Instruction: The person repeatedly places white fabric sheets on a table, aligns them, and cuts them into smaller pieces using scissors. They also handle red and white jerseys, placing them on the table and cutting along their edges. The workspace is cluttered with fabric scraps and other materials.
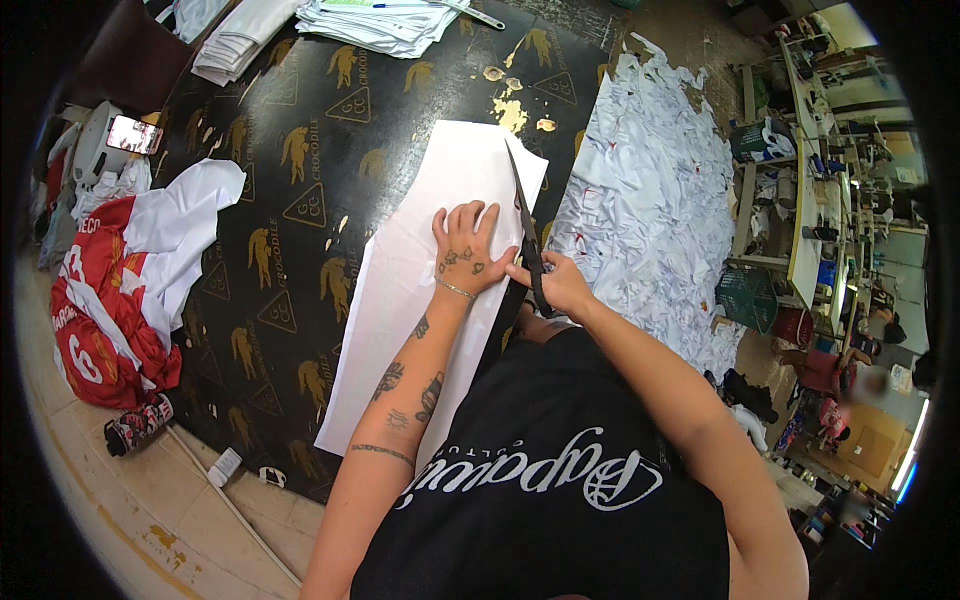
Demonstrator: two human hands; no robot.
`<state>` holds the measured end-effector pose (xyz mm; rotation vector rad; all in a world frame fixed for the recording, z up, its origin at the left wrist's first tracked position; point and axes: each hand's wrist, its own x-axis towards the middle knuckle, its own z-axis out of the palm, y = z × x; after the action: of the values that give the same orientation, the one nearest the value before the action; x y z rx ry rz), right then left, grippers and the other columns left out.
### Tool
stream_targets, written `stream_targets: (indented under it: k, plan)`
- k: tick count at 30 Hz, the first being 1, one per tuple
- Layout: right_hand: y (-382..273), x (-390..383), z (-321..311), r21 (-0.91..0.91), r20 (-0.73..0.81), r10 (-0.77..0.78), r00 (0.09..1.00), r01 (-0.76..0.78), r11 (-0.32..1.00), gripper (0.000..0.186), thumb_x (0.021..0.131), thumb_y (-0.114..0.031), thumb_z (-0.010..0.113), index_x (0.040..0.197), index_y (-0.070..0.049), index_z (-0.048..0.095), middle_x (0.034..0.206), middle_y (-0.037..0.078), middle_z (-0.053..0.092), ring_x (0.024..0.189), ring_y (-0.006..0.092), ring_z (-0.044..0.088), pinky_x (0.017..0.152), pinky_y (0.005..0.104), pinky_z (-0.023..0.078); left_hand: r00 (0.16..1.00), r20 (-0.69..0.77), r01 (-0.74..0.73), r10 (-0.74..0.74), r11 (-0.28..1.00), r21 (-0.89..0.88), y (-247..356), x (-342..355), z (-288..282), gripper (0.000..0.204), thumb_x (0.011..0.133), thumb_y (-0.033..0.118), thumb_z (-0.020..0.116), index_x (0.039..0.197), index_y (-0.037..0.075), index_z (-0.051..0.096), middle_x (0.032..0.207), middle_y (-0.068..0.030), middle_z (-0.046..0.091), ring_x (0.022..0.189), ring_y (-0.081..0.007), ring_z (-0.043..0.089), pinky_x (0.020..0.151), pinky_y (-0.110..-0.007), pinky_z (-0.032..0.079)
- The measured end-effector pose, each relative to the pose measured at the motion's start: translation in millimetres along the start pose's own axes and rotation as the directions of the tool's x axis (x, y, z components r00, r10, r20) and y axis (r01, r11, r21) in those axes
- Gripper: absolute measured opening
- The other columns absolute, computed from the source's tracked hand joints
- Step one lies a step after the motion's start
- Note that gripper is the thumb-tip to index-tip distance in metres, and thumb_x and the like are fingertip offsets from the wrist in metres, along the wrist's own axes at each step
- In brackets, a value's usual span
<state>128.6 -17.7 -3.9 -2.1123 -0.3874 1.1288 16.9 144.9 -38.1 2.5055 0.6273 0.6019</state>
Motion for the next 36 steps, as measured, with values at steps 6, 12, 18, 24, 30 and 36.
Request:
stream_targets:
  k: [6,12,18,24,30,36]
  plan:
    - [-20.7,18.9,-0.3,-0.015,0.031,0.099,0.995,-0.098,0.995,0.066,0.080,-0.050,0.089,0.107,0.005,0.065,0.073,0.007,0.068,0.058,0.0130,0.064,0.051,0.0269,0.051,1.000,-0.018,0.010,-0.011,0.999,-0.035,-3.3,-2.3,1.4,0.073,0.073,0.041,0.081,0.135,0.009,0.061,0.131,-0.0117,0.055,0.127,-0.0300,0.048,0.114,-0.058,0.026]
    - [-37.2,50.0,-23.0,-0.155,0.043,0.141,0.989,-0.133,0.979,0.061,0.082,-0.048,0.087,0.101,0.005,0.066,0.077,0.009,0.069,0.058,0.0150,0.066,0.049,0.0267,0.051,0.999,0.010,0.034,-0.034,0.999,-0.032,-0.5,-1.8,-0.8,0.075,0.076,0.044,0.076,0.140,0.009,0.056,0.137,-0.0134,0.052,0.133,-0.0302,0.045,0.117,-0.059,0.022]
    - [-76.6,53.8,-116.4,-0.250,0.087,-0.218,0.972,0.233,0.940,0.072,0.074,-0.039,0.094,0.123,0.008,0.069,0.089,0.012,0.076,0.079,0.0143,0.070,0.067,0.0311,0.054,0.981,0.098,0.167,-0.166,0.986,-0.006,6.6,13.6,2.8,0.074,0.080,0.045,0.074,0.143,0.011,0.056,0.146,-0.0148,0.050,0.139,-0.0329,0.042,0.118,-0.060,0.021]
    - [-135.2,109.0,-193.8,-0.570,0.206,-0.564,0.800,0.566,0.596,0.076,0.068,-0.034,0.095,0.132,-0.014,0.058,0.081,0.011,0.068,0.075,0.0328,0.069,0.065,0.0420,0.052,0.929,0.370,0.010,0.004,0.999,-0.036,64.5,89.9,64.7,0.066,0.086,0.035,0.068,0.146,0.010,0.057,0.157,-0.0182,0.046,0.147,-0.0383,0.038,0.122,-0.060,0.021]
    - [-182.3,142.9,-197.1,-0.401,0.351,-0.717,0.602,0.789,0.466,0.035,0.073,-0.018,0.084,0.092,-0.008,0.057,0.084,0.013,0.062,0.084,0.0373,0.066,0.071,0.0477,0.051,0.864,0.449,0.455,-0.228,-0.031,-0.890,75.3,162.3,64.1,0.078,0.098,0.033,0.065,0.160,0.005,0.027,0.150,-0.0182,0.053,0.142,-0.0285,0.049,0.117,-0.047,0.038]
    - [-214.2,175.1,-154.5,0.076,0.920,-0.373,0.120,0.879,0.470,0.030,0.075,-0.022,0.085,0.096,-0.005,0.071,0.087,0.014,0.072,0.079,0.0303,0.071,0.074,0.0398,0.057,0.519,0.259,0.092,-0.814,-0.248,-0.964,56.3,167.1,8.8,0.036,0.110,0.043,0.051,0.124,0.009,0.049,0.084,-0.0034,0.055,0.077,-0.0165,0.059,0.079,-0.034,0.055]
